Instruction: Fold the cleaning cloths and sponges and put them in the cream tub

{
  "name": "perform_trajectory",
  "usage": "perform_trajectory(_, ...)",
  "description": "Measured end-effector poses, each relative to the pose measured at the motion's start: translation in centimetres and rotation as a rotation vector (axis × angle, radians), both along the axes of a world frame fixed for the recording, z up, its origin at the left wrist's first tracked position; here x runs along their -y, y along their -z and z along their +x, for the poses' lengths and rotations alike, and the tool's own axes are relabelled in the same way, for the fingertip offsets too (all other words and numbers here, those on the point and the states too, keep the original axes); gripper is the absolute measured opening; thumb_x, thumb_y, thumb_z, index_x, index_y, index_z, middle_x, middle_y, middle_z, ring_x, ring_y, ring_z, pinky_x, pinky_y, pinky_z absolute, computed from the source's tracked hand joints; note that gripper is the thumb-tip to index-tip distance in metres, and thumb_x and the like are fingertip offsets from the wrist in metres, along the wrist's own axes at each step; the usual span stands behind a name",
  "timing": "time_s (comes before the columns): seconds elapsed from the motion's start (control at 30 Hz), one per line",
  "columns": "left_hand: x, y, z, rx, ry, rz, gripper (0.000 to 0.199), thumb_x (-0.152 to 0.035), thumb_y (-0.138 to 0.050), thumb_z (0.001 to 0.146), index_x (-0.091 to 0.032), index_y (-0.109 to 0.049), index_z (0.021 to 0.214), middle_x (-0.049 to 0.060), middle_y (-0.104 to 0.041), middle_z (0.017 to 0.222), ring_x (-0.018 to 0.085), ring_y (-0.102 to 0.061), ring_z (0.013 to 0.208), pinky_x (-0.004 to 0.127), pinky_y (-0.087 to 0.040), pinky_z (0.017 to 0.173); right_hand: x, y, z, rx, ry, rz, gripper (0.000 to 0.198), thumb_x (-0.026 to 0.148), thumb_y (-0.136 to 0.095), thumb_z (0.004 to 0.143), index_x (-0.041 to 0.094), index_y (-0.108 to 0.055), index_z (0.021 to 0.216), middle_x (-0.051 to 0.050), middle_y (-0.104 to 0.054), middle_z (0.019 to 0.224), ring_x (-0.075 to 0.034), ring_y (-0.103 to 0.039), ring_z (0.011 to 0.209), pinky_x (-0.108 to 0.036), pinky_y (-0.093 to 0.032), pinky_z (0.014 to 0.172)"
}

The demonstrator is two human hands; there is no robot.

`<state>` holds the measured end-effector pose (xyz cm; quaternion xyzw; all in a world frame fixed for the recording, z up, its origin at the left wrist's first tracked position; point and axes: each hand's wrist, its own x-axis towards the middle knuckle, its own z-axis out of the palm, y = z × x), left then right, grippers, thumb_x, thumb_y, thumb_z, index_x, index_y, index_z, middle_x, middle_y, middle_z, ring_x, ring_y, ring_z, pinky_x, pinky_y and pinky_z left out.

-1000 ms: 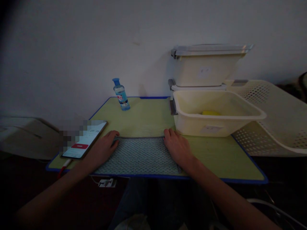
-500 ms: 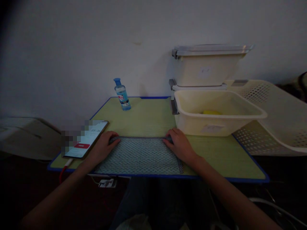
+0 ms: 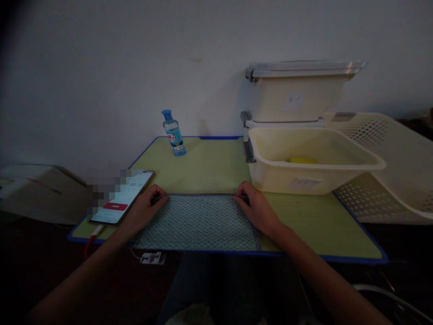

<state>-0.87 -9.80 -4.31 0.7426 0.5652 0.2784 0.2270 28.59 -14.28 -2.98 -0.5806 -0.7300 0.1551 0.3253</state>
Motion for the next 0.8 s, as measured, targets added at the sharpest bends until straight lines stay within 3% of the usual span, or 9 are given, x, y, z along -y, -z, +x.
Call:
perform_trajectory(0.27,0.2,-0.1,-0.1,0.111,-0.040,0.005,0.023,-0.037,-0.043,0.079,-0.017,-0.055,0.074,0.001,-0.058,0.070,0.016,-0.054,0.067,0.026,-0.041,0.063,-0.3,-0.3,0.6,-0.153,-0.012,-0.098,0.016,0.031,-0.053,0.073,0.019,-0.049,0.062,0.002,-0.051,0.058,-0.012,-0.049,0.055,-0.024,-0.038,0.052)
perform_trajectory(0.57,0.1,0.2,-0.1,0.092,-0.081,0.038,0.022,-0.036,-0.042,0.078,-0.018,-0.052,0.071,0.000,-0.056,0.066,0.016,-0.052,0.065,0.026,-0.039,0.061,-0.4,-0.6,1.1,-0.327,0.034,-0.202,0.024,0.039,-0.055,0.067,0.017,-0.058,0.058,0.000,-0.055,0.055,-0.013,-0.050,0.053,-0.025,-0.038,0.052)
perform_trajectory(0.8,0.1,0.3,-0.2,0.084,-0.077,0.038,0.021,-0.036,-0.042,0.078,-0.018,-0.051,0.071,0.000,-0.054,0.065,0.016,-0.052,0.064,0.027,-0.039,0.061,-0.7,-0.4,1.3,-0.354,0.124,-0.197,0.024,0.040,-0.061,0.061,0.017,-0.059,0.053,-0.002,-0.061,0.056,-0.014,-0.053,0.053,-0.026,-0.040,0.052)
